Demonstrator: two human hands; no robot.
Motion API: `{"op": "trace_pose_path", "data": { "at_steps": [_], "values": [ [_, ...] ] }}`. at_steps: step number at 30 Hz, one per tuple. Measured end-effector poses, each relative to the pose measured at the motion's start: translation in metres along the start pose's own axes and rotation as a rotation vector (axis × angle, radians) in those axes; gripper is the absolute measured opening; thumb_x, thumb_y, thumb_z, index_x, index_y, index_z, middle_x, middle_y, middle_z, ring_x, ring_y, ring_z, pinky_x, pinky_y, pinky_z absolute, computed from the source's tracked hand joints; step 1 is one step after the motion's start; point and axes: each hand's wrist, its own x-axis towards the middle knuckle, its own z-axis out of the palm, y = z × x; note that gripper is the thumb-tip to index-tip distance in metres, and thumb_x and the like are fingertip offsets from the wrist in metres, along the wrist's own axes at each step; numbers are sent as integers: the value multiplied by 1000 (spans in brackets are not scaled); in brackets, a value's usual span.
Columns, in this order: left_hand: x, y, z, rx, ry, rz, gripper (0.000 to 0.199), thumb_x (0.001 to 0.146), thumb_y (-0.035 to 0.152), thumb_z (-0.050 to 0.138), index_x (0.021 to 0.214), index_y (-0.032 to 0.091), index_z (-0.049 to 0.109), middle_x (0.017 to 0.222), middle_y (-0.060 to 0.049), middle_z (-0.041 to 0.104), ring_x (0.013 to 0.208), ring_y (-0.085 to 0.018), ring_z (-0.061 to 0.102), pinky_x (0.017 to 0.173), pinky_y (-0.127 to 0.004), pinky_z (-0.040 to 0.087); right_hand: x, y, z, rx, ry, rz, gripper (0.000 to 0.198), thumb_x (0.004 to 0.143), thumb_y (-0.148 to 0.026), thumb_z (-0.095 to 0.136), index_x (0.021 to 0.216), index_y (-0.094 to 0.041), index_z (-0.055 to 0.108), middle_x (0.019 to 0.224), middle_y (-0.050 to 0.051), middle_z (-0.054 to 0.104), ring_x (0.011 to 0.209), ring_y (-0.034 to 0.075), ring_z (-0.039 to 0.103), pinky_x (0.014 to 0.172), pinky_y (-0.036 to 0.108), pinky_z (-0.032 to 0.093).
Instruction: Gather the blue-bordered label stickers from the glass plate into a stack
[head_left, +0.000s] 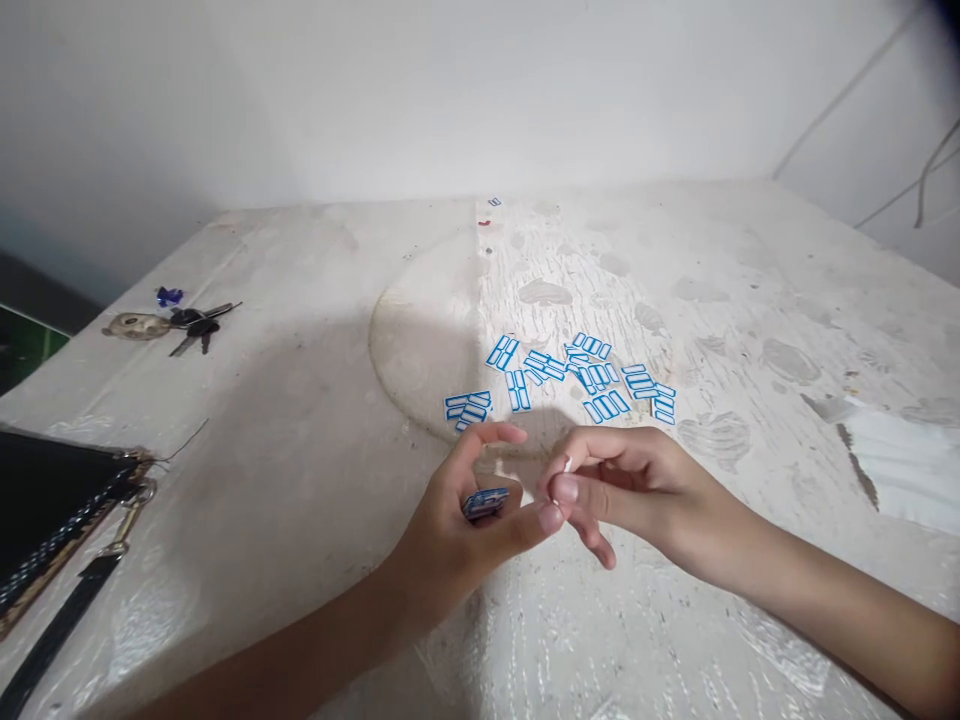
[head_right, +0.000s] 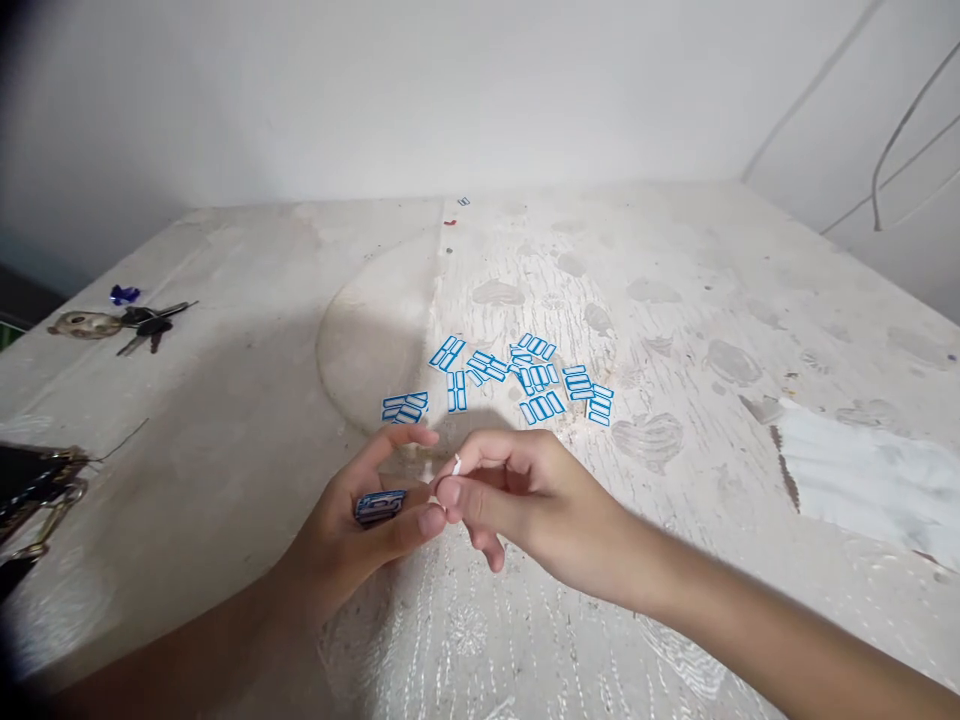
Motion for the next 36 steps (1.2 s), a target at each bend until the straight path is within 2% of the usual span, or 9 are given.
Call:
{"op": "trace_pose_path", "data": {
  "at_steps": [6,10,14,17,20,22,24,27,36],
  "values": [
    [0,1,-3,-20,24,46,37,78,36,65,104,23,43,47,12,30,40,-4,19,39,-19,15,7,2,-4,219,115,10,14,83,-28,63,81,-14,60,72,2,59,50,7,53,44,20,48],
    [-2,0,-4,147,46,112,32,77,27,67,103,25,49,48,11,30,44,-6,23,42,-21,19,7,5,-5,349,25,107,13,82,-24,63,80,-12,60,73,3,59,53,7,53,45,19,49],
    [-3,2,-3,182,-85,150,31,78,26,66,107,30,56,50,9,29,45,-7,24,44,-23,22,5,8,-3,381,-120,193,15,85,-23,59,79,-10,62,67,2,55,50,6,52,44,16,47],
    [-2,5,-2,195,-110,165,24,76,25,68,99,26,63,52,8,31,46,-7,27,45,-23,23,3,9,-3,387,-181,202,13,86,-20,57,79,-10,62,64,0,54,48,5,52,45,15,46],
    [-1,5,-1,114,-192,184,26,78,20,66,103,24,60,57,6,47,49,-8,45,49,-23,35,3,10,-4,417,-207,216,12,86,-19,58,78,-11,62,64,-1,54,49,5,53,46,15,47],
    [-2,4,-1,48,-263,196,24,80,18,62,104,22,58,70,2,60,62,-14,60,60,-30,46,3,11,-5,436,-230,234,11,86,-19,58,81,-11,62,63,-1,52,50,6,54,46,15,47],
    [-2,4,-2,64,-252,180,20,80,19,62,100,19,59,75,-2,64,67,-18,63,64,-34,49,3,11,-5,446,-252,251,10,87,-20,57,87,-11,62,66,-1,52,52,6,55,46,15,48],
    [-4,5,-3,119,-185,162,17,79,20,64,96,19,61,67,1,61,62,-16,62,58,-30,48,3,10,-4,452,-294,273,15,89,-24,54,94,-11,60,74,2,54,57,7,56,47,16,50],
    [-6,6,-4,110,-215,189,14,84,19,57,98,18,56,66,-1,65,62,-14,64,58,-26,49,2,11,-2,443,-325,295,25,93,-32,47,94,-10,57,78,6,54,61,10,57,46,18,51]
  ]
}}
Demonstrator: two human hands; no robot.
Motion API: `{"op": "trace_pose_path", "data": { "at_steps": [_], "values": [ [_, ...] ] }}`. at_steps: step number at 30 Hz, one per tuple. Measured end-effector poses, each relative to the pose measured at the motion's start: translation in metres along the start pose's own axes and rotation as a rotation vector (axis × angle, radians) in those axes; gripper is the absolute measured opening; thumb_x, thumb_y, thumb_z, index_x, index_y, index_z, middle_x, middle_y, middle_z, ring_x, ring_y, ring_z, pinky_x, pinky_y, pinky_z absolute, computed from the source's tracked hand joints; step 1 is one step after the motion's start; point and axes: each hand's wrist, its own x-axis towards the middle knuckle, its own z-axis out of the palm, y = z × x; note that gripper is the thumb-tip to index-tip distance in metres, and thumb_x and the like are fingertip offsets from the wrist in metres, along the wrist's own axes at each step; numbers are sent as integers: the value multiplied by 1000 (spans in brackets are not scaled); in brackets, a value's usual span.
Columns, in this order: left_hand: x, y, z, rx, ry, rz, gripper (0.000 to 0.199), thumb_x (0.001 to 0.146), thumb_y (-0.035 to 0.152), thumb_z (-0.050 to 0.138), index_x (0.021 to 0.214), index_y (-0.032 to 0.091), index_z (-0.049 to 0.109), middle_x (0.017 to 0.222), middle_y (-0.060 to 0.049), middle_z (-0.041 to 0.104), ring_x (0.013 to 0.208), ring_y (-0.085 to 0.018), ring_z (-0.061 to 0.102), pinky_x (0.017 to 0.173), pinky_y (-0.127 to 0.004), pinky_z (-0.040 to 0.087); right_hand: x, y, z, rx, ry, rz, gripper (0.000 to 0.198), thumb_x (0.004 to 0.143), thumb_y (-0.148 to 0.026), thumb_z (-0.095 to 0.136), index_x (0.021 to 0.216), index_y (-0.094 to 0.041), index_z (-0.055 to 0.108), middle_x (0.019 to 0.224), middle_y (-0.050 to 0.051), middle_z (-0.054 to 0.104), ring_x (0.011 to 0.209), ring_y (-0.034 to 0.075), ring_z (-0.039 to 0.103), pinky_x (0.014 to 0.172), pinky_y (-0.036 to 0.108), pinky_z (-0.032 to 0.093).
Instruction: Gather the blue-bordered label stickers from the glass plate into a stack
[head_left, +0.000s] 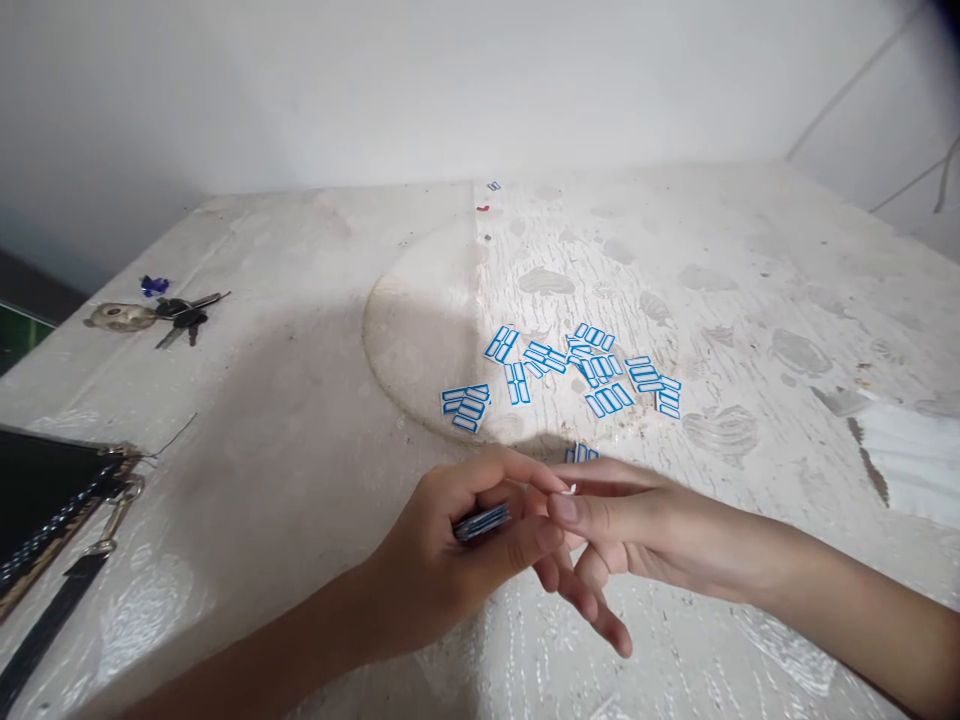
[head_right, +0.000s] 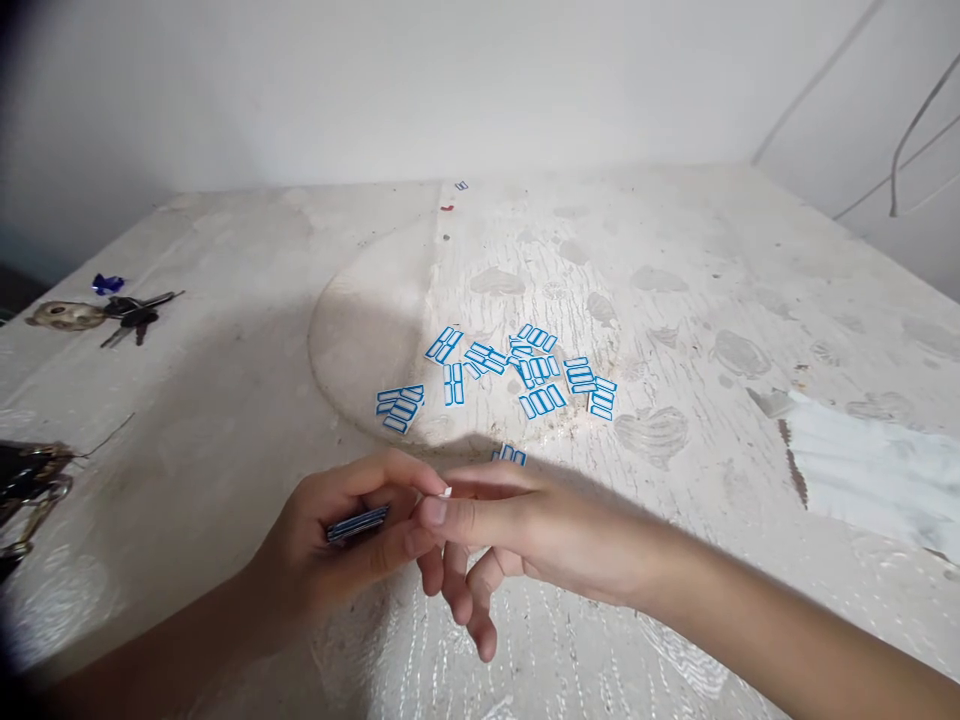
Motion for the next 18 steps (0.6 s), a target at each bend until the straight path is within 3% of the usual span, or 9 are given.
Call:
{"op": "trace_pose_path", "data": {
  "at_steps": [13,18],
  "values": [
    [0,-1,1,21,15,-16,9,88,21,49,84,15,54,58,-2,64,56,-14,64,51,-21,44,1,0,3,-18,-61,22,19,93,-26,46,93,-10,56,82,6,53,64,8,56,49,17,51],
    [0,1,0,-86,-1,-87,10,88,24,50,82,17,49,61,-1,65,60,-13,63,58,-24,45,0,0,3,-24,-34,24,21,92,-28,49,94,-8,57,83,6,52,65,8,56,50,17,52]
  ]
}}
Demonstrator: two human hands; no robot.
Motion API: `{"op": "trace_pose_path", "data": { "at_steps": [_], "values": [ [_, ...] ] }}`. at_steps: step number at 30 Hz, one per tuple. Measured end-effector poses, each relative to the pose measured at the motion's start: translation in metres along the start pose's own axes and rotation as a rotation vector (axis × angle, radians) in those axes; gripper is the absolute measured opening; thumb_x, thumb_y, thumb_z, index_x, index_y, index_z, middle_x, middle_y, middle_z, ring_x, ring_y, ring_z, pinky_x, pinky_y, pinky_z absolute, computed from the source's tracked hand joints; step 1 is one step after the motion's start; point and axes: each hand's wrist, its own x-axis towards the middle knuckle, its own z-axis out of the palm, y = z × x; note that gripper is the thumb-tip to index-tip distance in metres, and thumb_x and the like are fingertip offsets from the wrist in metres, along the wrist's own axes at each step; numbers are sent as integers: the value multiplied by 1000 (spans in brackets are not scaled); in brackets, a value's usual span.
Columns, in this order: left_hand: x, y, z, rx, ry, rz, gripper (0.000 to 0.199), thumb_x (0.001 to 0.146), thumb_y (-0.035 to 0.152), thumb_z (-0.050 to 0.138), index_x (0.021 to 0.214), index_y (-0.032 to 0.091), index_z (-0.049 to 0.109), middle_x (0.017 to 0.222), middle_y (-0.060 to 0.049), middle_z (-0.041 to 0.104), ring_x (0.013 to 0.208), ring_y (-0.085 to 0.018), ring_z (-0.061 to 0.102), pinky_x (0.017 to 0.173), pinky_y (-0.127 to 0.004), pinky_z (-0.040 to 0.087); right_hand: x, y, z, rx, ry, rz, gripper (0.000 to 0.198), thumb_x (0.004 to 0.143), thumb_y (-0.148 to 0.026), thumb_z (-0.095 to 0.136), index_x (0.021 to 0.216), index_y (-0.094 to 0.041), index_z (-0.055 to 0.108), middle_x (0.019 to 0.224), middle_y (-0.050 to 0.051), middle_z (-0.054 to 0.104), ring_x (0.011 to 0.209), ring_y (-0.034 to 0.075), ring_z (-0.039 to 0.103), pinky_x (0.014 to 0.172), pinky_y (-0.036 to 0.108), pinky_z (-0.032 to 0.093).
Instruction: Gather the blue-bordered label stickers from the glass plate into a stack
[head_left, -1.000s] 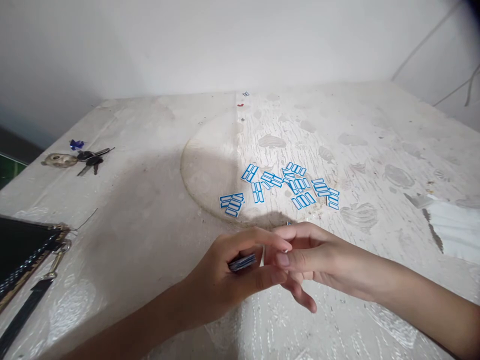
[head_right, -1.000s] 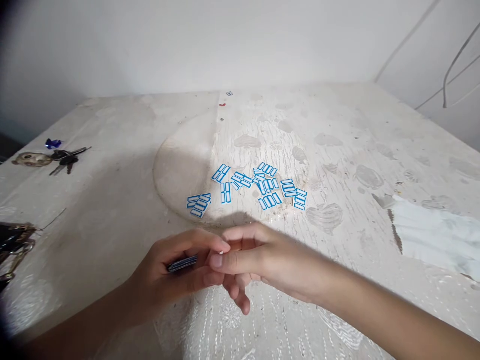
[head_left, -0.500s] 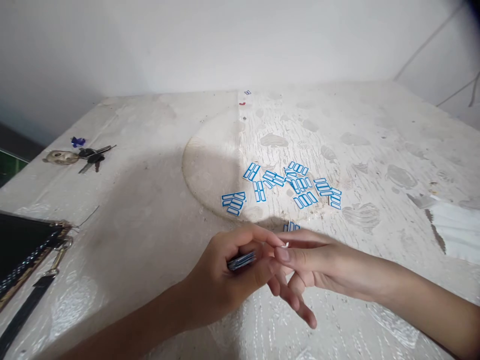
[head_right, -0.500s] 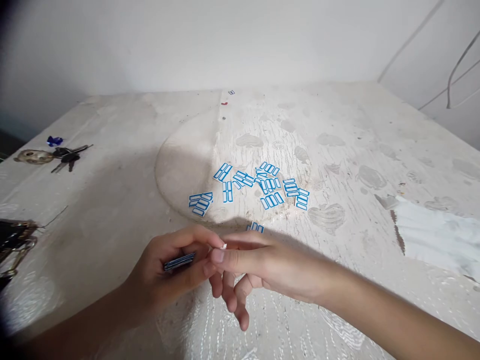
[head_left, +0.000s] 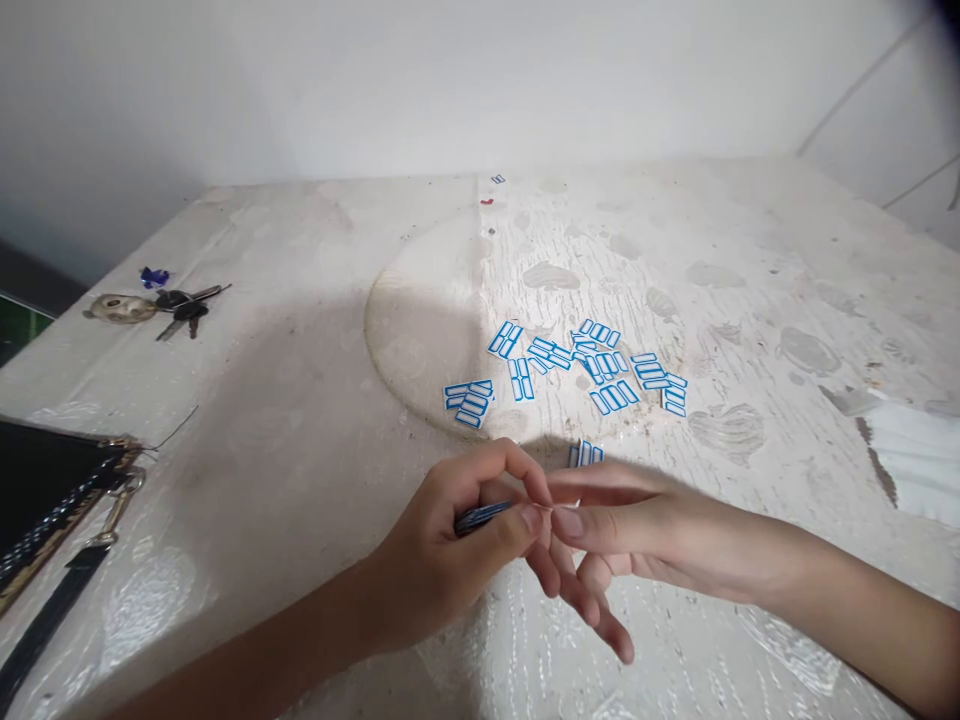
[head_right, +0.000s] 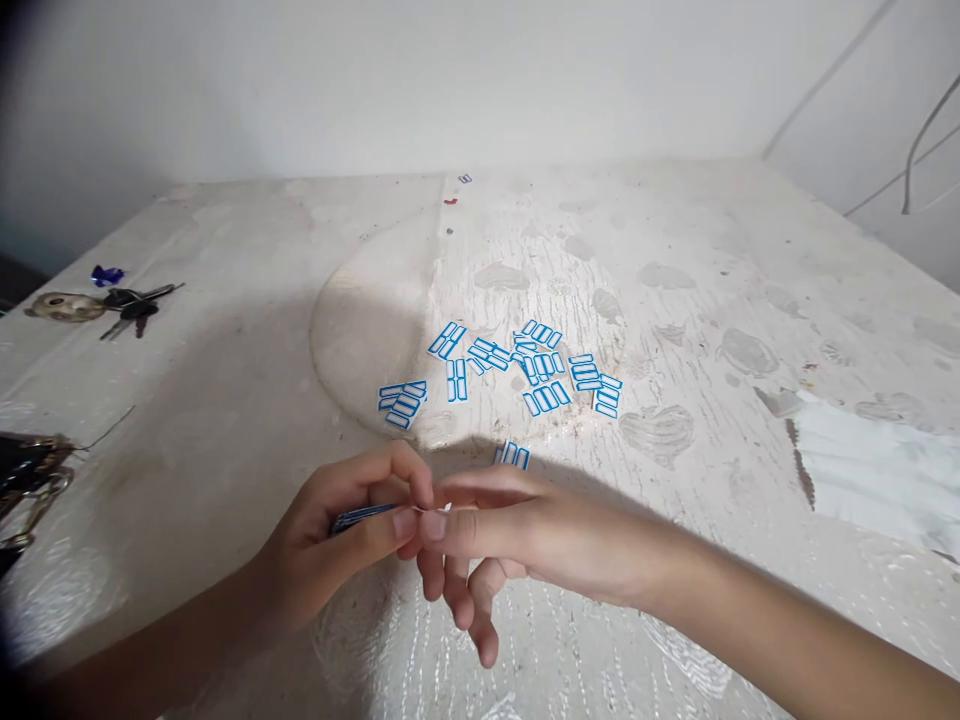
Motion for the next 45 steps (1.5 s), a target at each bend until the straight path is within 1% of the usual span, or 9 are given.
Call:
{"op": "trace_pose_path", "data": {
  "at_steps": [6,11,14,19,26,33,39,42,45],
  "values": [
    [1,4,-2,13,10,-59,15,87,28,51,77,18,45,61,0,64,59,-14,59,55,-25,38,1,1,-3,61,20,-25,25,94,-29,44,91,-7,56,81,6,53,62,9,57,48,18,51],
    [2,6,-4,90,144,-70,17,83,29,52,72,18,45,53,4,54,42,-6,27,42,-22,16,2,-1,-4,75,49,-117,29,95,-32,38,90,-10,56,77,5,53,58,9,57,47,20,51],
    [3,5,-4,136,204,-77,20,81,31,55,69,18,46,50,6,45,43,-6,25,43,-23,17,0,-1,1,-120,215,-289,10,91,-21,50,99,-16,53,77,0,52,60,8,56,53,22,52],
    [5,5,-3,206,228,-101,25,80,34,57,65,18,46,51,7,39,49,-8,30,48,-23,24,-4,2,11,-501,398,-433,4,91,-19,49,93,-19,53,69,-2,53,57,8,54,54,22,50],
    [5,-1,-1,279,175,-79,21,81,35,58,72,17,52,52,7,35,48,-7,30,45,-21,22,-5,10,11,-1142,614,-702,13,86,-8,53,91,-19,55,80,2,58,72,12,55,57,24,46],
    [5,-2,1,420,217,115,10,82,29,59,79,19,58,50,8,31,45,-7,28,44,-22,23,-6,11,12,-1143,682,-643,10,88,-11,53,91,-21,54,80,1,57,73,10,56,61,22,48],
    [3,-6,0,409,223,136,12,81,29,62,87,19,58,51,9,29,45,-6,28,44,-21,23,-7,13,13,-1130,673,-593,9,89,-14,51,93,-22,50,81,0,56,70,10,55,56,22,44],
    [4,-5,2,363,231,143,9,80,26,63,84,19,58,49,9,32,44,-6,30,43,-20,24,-5,12,14,-915,633,-499,4,92,-19,47,91,-22,48,74,-1,53,65,9,53,52,20,42],
    [6,0,4,226,169,130,9,85,21,57,77,17,56,57,5,56,51,-7,50,50,-20,35,-3,8,14,-566,475,-397,7,95,-23,44,89,-20,47,67,-3,51,57,8,52,53,22,46]
  ]
}}
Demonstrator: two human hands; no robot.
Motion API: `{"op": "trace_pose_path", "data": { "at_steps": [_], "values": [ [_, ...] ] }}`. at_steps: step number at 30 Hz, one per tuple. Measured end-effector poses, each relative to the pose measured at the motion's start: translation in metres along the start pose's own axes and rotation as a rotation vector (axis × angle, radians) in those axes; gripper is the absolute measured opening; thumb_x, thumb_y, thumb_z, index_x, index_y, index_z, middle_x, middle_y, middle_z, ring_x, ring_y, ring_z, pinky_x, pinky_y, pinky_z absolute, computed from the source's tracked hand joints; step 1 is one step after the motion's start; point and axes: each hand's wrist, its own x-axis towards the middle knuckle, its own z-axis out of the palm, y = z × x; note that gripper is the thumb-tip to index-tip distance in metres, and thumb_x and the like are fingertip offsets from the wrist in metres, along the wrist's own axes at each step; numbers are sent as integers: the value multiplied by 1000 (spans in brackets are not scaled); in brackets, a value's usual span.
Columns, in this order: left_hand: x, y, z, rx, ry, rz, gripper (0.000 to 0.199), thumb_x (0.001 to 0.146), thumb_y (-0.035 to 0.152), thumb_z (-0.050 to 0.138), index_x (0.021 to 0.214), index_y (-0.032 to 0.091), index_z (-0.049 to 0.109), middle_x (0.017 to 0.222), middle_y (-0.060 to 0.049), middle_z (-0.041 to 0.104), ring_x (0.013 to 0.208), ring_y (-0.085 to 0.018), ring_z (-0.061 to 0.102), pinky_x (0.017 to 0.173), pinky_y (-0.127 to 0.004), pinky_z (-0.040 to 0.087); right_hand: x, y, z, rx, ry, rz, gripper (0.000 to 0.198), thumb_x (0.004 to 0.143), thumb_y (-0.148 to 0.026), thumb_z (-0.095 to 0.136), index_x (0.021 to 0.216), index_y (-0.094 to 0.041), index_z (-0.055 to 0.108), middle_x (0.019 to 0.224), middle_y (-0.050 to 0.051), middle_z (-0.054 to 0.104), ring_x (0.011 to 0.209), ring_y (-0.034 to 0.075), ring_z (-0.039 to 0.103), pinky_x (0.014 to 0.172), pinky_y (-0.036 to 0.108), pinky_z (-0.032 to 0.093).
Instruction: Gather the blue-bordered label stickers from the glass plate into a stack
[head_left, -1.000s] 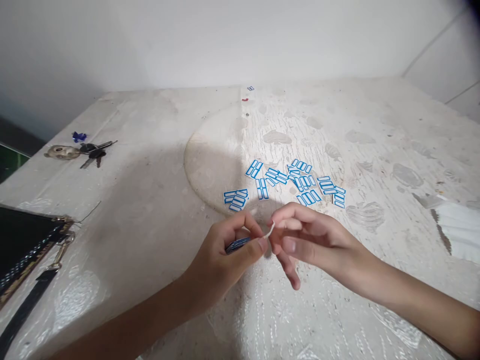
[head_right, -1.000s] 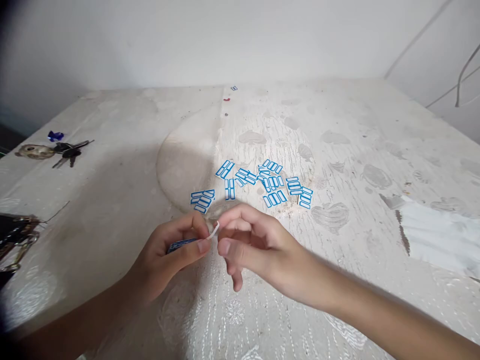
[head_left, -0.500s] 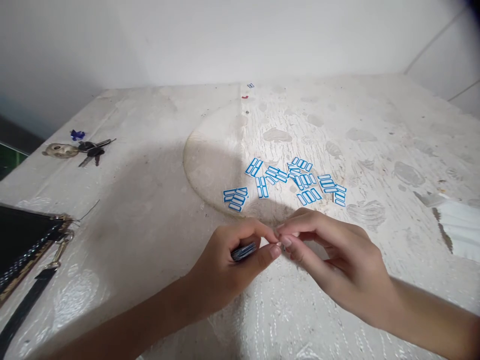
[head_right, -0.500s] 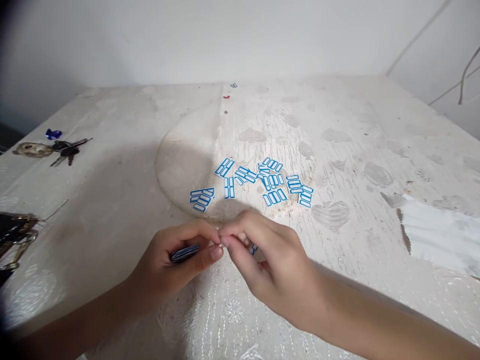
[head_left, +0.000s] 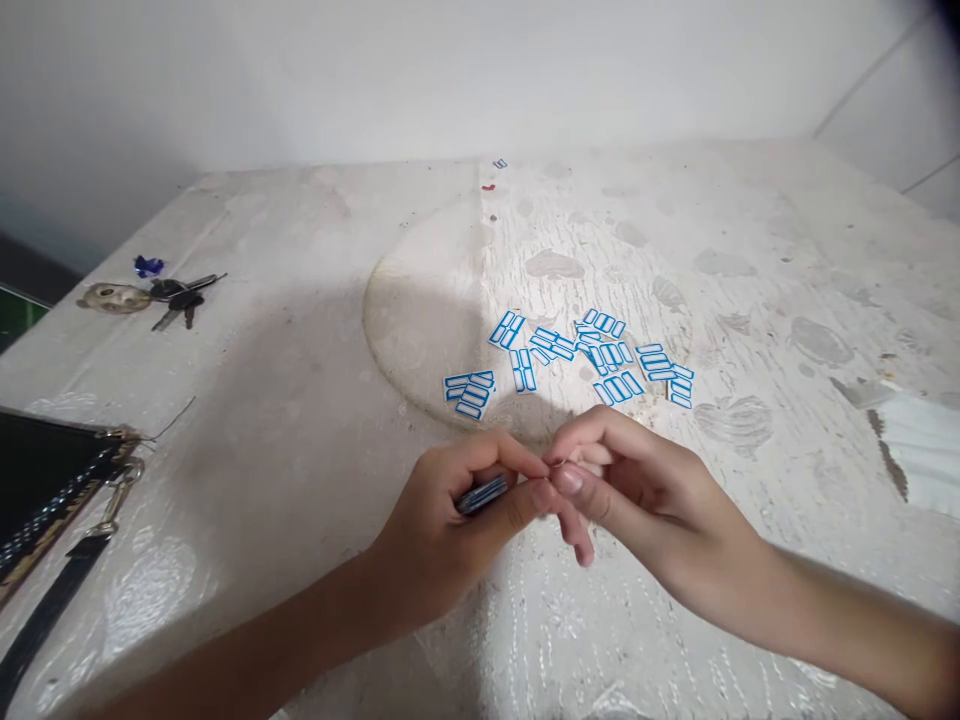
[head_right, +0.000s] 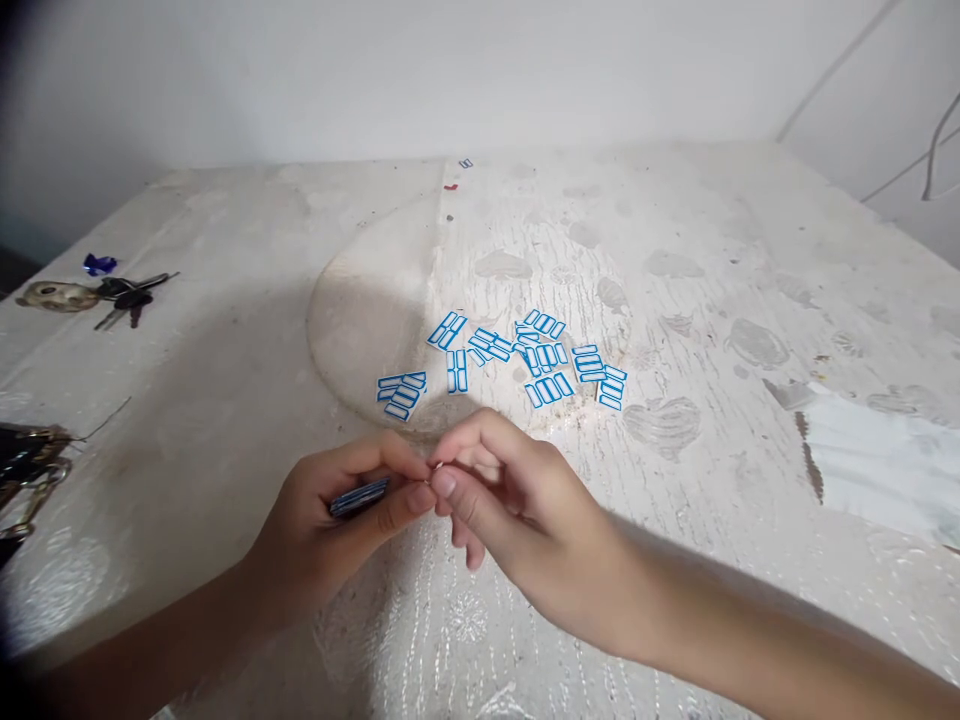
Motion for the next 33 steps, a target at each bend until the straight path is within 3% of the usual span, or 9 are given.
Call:
{"op": "trace_pose_path", "data": {
  "at_steps": [2,5,11,16,27,33],
  "values": [
    [1,2,0,-143,-75,-17,10,87,18,53,78,17,54,68,1,66,62,-11,62,60,-23,44,3,-1,-2,168,-82,65,7,95,-24,44,90,-19,46,65,-4,52,54,8,53,55,24,48],
    [0,3,-1,-255,-134,-59,10,89,19,50,79,16,50,69,-1,67,66,-16,66,67,-30,49,5,-1,-7,314,-160,94,4,92,-22,51,93,-19,48,67,-3,55,57,9,56,58,25,50],
    [-2,3,0,-303,-82,-46,9,87,16,53,78,15,52,68,1,65,65,-13,66,66,-27,51,9,3,-10,559,-175,153,14,92,-26,48,90,-15,55,77,3,58,66,12,59,55,24,51],
    [-2,3,3,-294,-50,-42,9,85,15,56,76,14,53,66,0,65,62,-16,67,65,-32,52,10,4,-10,420,-169,99,7,91,-22,51,89,-16,52,69,0,58,57,10,58,55,25,50],
    [-3,-3,3,-194,1,-62,10,82,18,60,74,15,55,61,0,64,60,-14,64,61,-26,48,1,-2,0,83,-81,-12,7,95,-23,41,96,-19,46,73,-1,50,62,9,52,58,24,47],
    [-4,-1,0,-69,23,-122,14,79,28,64,75,15,59,61,-2,65,58,-14,59,51,-24,42,-1,0,-1,55,-107,-75,5,93,-20,45,92,-19,49,75,-1,51,61,8,52,54,22,47]
  ]
}}
